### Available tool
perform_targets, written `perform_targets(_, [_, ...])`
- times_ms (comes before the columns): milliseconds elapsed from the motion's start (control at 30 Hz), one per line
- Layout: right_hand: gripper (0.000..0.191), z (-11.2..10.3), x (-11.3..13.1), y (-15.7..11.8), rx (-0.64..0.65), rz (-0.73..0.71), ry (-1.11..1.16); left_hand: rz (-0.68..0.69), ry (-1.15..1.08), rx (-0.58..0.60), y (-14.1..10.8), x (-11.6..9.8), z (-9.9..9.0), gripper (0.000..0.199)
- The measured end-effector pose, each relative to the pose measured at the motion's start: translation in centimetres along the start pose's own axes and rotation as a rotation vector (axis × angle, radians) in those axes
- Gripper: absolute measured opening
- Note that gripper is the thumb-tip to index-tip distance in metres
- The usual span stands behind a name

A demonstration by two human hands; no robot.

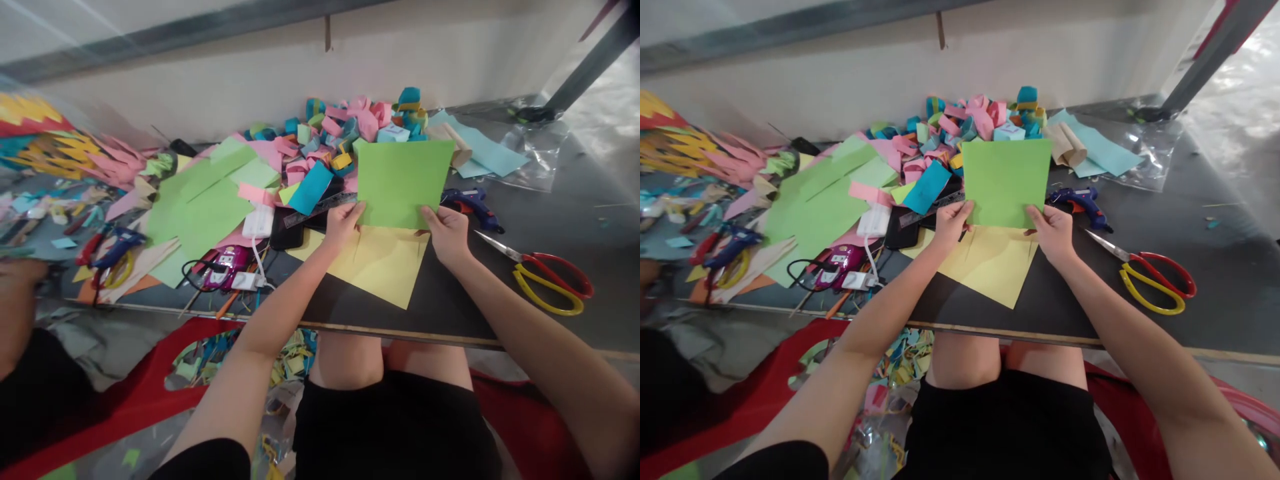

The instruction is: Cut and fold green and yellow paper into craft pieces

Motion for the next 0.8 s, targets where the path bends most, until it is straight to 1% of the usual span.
perform_targets(167, [0.052, -0.2, 0.0, -0.7, 0.024, 0.043, 0.010, 0.028, 0.077, -0.022, -0.6, -0.7, 0.1, 0.062])
perform_targets(367, [0.052, 0.2, 0.5, -1.0, -0.022, 0.018, -0.014, 0.052, 0.111, -0.024, -0.9, -1.1, 0.3, 0.062])
perform_targets(467, [0.053, 0.3, 0.5, -0.9, -0.028, 0.020, -0.026, 0.035, 0.100, -0.028, -0.9, -1.1, 0.3, 0.061])
perform_targets(600, [0.053, 0.2, 0.5, -0.9, -0.019, 0.031, -0.047, 0.016, 0.127, -0.027, -0.7, -0.4, 0.0, 0.061])
perform_targets(700, [0.052, 0.2, 0.7, -0.9, -0.036, 0.010, -0.061, 0.070, 0.234, -0.003, -0.4, -0.1, -0.2, 0.061])
perform_targets(800, [0.052, 0.1, 0.7, -1.0, -0.067, 0.000, -0.075, 0.144, 0.296, -0.025, -0.4, -0.4, -0.3, 0.061])
Point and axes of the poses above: each hand's wrist, its own y-axis towards the middle knuckle, its own z-axis out of the palm, x = y × z, the point moved 2 cm from there along y, towards the middle knuckle, and after that the axes turned 4 degrees about x, right-handed, at the moved point
